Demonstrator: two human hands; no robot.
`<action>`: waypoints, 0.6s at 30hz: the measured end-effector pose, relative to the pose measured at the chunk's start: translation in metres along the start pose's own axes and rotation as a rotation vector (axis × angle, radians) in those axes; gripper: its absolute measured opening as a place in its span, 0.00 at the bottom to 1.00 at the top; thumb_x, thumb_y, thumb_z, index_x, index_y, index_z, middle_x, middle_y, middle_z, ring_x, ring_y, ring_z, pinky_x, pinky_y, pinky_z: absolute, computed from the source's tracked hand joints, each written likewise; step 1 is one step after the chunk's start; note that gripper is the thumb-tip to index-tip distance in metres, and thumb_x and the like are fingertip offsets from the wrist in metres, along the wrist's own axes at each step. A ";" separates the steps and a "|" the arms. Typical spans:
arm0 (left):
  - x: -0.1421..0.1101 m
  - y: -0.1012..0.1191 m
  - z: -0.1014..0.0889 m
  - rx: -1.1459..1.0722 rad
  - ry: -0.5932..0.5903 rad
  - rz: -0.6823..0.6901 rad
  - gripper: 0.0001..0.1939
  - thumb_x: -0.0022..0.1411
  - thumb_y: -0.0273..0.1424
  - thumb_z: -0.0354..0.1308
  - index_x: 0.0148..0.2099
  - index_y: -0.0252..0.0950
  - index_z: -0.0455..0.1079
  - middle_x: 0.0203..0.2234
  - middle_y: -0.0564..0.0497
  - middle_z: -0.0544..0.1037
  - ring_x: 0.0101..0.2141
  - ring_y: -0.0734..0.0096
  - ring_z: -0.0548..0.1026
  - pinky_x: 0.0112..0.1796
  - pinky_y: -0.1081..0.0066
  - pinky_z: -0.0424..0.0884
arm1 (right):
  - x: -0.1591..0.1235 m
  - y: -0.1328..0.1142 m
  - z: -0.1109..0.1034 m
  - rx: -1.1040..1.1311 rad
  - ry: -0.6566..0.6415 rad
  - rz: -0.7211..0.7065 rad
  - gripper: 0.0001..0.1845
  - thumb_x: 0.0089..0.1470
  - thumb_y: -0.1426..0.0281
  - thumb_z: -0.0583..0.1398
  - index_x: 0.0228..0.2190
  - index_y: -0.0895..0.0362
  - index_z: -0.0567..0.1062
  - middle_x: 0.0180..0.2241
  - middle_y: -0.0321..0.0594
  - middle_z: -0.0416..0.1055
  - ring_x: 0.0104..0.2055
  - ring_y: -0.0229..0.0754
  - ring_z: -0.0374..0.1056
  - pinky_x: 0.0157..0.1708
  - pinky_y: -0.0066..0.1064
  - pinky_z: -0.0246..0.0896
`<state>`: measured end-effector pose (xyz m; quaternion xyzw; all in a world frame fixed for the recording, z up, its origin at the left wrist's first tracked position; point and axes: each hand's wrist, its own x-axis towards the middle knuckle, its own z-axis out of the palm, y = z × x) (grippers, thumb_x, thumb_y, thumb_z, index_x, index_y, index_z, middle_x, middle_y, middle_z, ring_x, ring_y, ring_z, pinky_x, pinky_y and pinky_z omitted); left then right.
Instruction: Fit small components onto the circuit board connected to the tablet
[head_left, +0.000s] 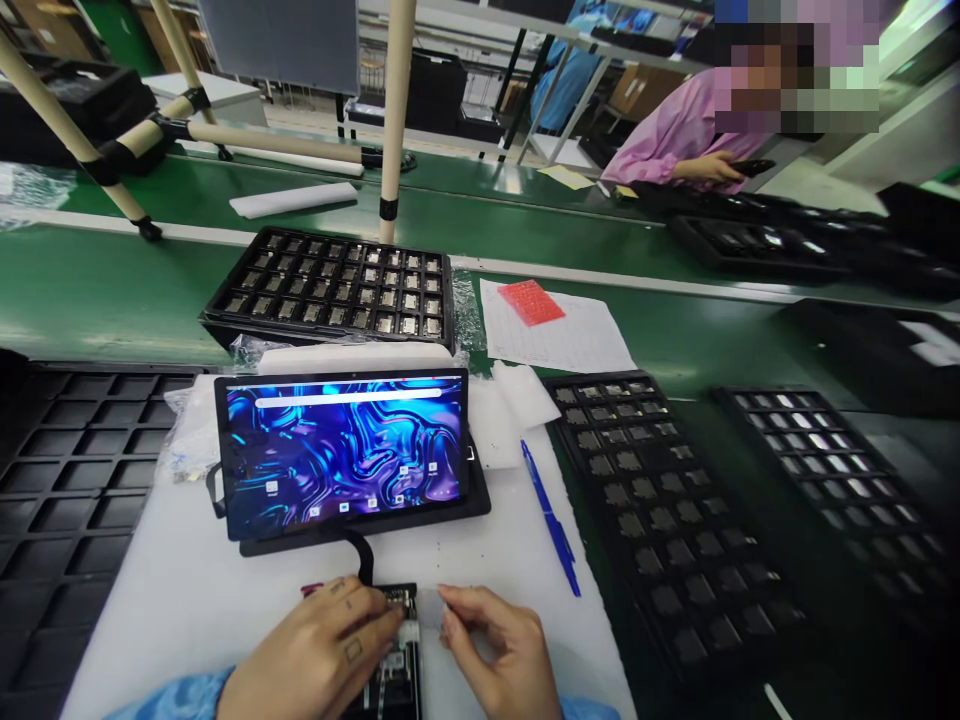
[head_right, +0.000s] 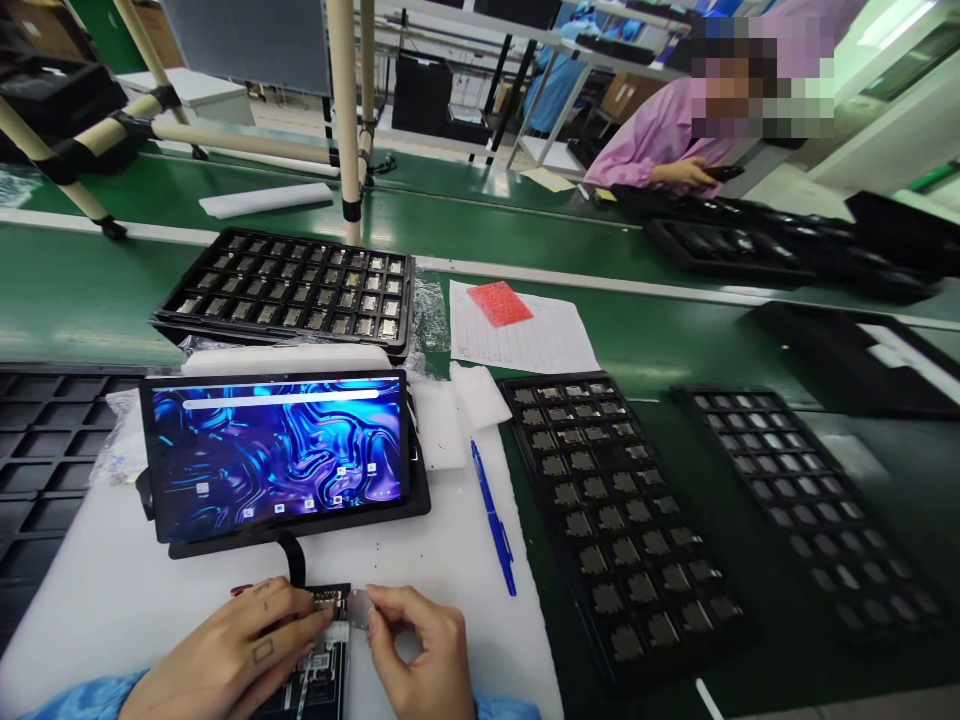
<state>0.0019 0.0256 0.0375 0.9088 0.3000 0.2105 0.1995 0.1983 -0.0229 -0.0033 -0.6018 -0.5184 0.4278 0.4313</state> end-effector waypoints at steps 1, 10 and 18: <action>0.000 0.000 0.000 -0.003 0.005 0.000 0.20 0.72 0.29 0.33 0.47 0.34 0.67 0.31 0.50 0.77 0.29 0.71 0.75 0.30 0.74 0.75 | 0.000 0.000 0.000 0.001 -0.001 -0.001 0.08 0.51 0.71 0.59 0.30 0.58 0.79 0.21 0.38 0.75 0.21 0.39 0.72 0.23 0.23 0.69; 0.001 0.002 0.001 0.028 -0.004 0.017 0.20 0.72 0.29 0.33 0.47 0.32 0.68 0.30 0.49 0.75 0.28 0.71 0.74 0.29 0.75 0.73 | 0.000 0.002 0.002 0.020 -0.010 0.005 0.09 0.52 0.68 0.59 0.32 0.58 0.80 0.22 0.40 0.76 0.22 0.40 0.73 0.24 0.24 0.71; -0.009 0.003 0.012 0.102 0.002 -0.006 0.10 0.68 0.31 0.50 0.49 0.34 0.67 0.31 0.51 0.73 0.29 0.68 0.71 0.32 0.72 0.69 | -0.006 0.014 0.002 -0.022 0.028 0.015 0.18 0.53 0.54 0.59 0.31 0.55 0.80 0.20 0.39 0.76 0.19 0.39 0.72 0.23 0.21 0.70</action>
